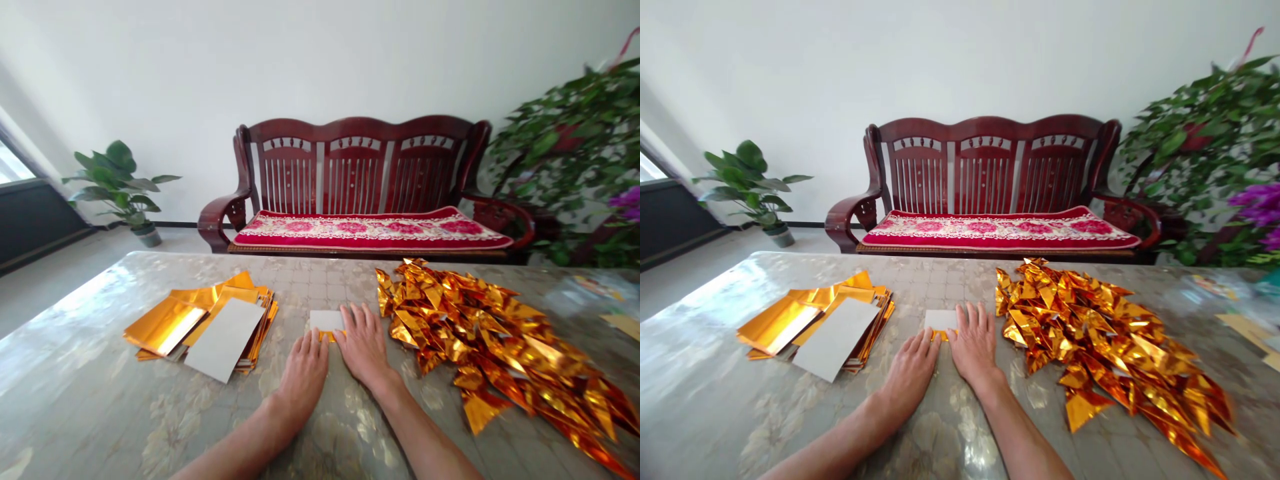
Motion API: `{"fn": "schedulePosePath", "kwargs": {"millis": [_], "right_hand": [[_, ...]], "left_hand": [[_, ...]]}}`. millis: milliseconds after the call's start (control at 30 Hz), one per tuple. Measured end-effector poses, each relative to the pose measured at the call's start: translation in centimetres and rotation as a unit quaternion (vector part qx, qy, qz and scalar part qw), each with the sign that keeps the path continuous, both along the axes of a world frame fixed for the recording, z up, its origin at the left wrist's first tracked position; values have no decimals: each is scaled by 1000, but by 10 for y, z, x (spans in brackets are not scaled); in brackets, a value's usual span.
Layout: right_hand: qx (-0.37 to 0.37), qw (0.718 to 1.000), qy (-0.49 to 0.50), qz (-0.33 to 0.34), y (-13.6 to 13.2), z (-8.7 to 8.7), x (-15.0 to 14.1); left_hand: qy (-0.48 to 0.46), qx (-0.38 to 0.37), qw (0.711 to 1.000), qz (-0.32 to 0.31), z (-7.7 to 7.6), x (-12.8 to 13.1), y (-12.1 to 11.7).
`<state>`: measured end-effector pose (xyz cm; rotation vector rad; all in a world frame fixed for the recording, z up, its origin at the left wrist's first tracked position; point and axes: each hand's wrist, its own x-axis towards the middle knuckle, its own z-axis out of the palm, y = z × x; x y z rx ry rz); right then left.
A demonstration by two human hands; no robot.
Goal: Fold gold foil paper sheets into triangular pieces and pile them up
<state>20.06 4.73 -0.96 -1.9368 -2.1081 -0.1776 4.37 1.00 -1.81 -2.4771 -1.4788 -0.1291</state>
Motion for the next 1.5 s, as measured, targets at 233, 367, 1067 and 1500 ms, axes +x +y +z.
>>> {"fn": "schedulePosePath", "kwargs": {"millis": [233,367,1067,1500], "right_hand": [[3,1000,-16,-2,-1,0,12],[20,1000,-16,-1,0,-3,19],[5,973,89,212,-25,26,11],[10,933,89,349,-35,23,-18]], "left_hand": [[3,4,999,37,0,-5,-3],[7,8,999,35,0,-6,-2],[-101,-81,989,77,31,-20,29],[-360,-134,923,-28,20,-25,42]]}}
